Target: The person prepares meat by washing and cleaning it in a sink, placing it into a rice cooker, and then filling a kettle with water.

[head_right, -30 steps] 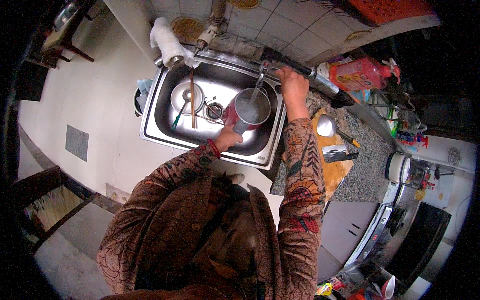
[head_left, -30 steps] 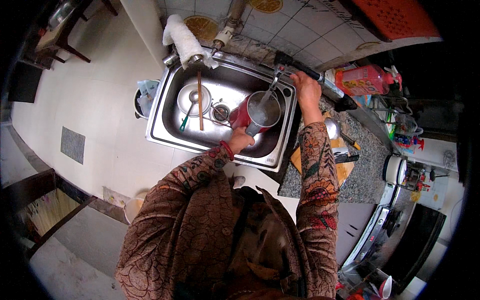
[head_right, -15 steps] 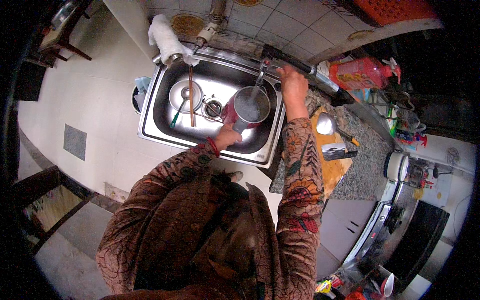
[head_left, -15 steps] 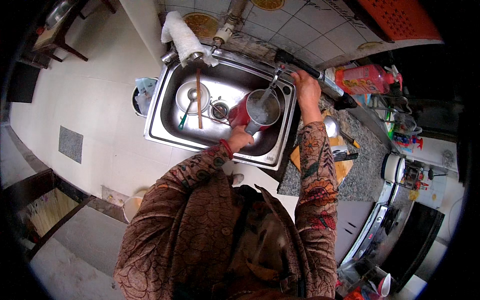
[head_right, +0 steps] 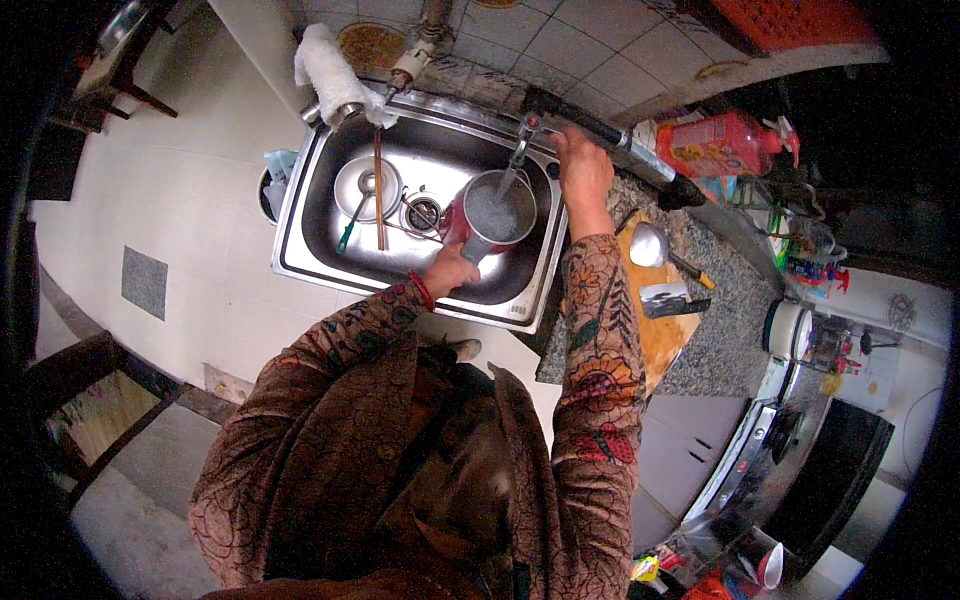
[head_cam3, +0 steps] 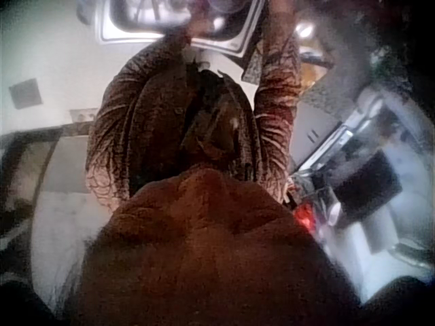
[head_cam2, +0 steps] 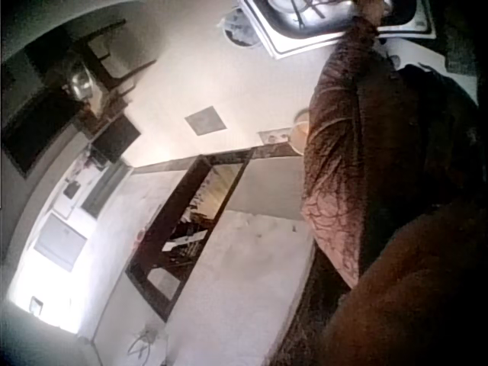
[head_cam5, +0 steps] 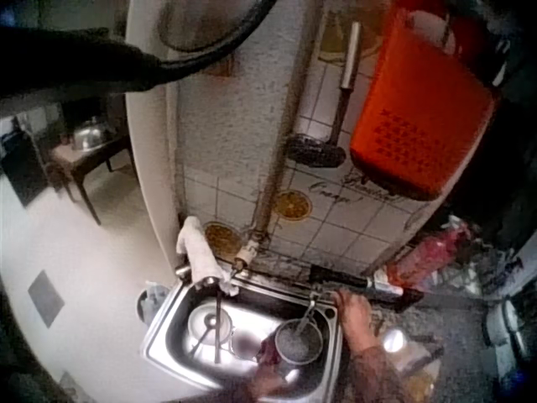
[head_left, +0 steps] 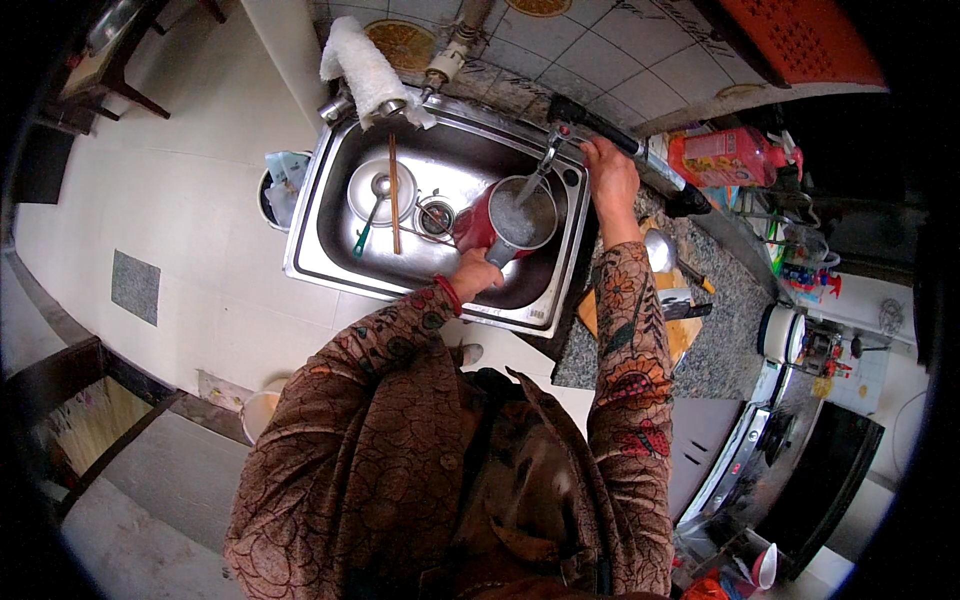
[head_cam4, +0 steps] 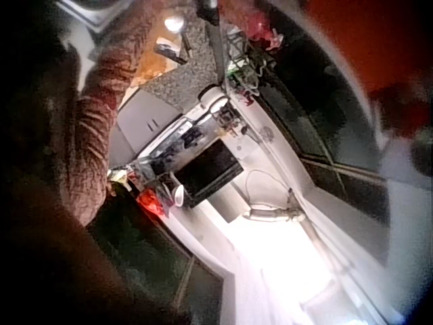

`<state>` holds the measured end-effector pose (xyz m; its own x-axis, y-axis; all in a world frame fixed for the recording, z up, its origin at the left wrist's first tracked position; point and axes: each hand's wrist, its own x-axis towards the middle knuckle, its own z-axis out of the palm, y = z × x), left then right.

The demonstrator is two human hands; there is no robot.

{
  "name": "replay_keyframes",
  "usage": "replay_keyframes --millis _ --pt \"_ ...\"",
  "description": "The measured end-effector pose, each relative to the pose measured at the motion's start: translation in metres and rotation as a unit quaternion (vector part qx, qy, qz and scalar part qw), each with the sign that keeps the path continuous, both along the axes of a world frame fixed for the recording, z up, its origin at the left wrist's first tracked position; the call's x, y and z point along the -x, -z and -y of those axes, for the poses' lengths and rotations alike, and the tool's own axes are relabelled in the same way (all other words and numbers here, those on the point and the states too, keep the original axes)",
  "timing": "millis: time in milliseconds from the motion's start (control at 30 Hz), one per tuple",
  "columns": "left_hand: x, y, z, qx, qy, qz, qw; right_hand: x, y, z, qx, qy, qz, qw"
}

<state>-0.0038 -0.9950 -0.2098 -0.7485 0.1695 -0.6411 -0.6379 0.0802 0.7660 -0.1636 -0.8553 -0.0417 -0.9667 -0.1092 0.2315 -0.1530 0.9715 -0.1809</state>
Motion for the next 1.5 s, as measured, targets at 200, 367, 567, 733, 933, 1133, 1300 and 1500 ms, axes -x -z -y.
replay_keyframes --millis 200,367,567,733,933,1133,1300,1500 --pt "0.001 0.007 0.0 0.003 0.009 0.009 1.0 -0.001 0.002 0.001 0.024 0.012 -0.002 1.0" --pt "-0.001 0.012 0.003 -0.011 -0.001 -0.021 1.0 -0.002 -0.001 0.004 0.026 0.028 0.022 0.999" --pt "0.0 0.022 0.001 -0.009 0.01 -0.007 1.0 -0.002 0.001 0.005 0.027 0.052 0.041 0.997" --pt "-0.001 0.036 -0.001 -0.007 0.015 -0.019 1.0 -0.003 0.01 0.003 0.027 0.03 -0.007 0.999" --pt "0.001 0.02 0.001 -0.025 0.009 -0.01 1.0 -0.011 0.005 0.01 0.043 0.043 0.017 0.998" --pt "0.001 0.007 0.005 -0.024 0.003 -0.008 1.0 -0.016 0.003 0.015 -0.005 0.068 0.062 0.996" --pt "0.0 0.016 0.006 -0.02 0.008 -0.023 1.0 -0.02 0.007 0.015 0.012 0.058 0.07 0.996" --pt "0.002 0.007 0.007 -0.034 0.014 -0.005 0.999 -0.031 -0.001 0.019 0.059 0.045 0.087 0.993"
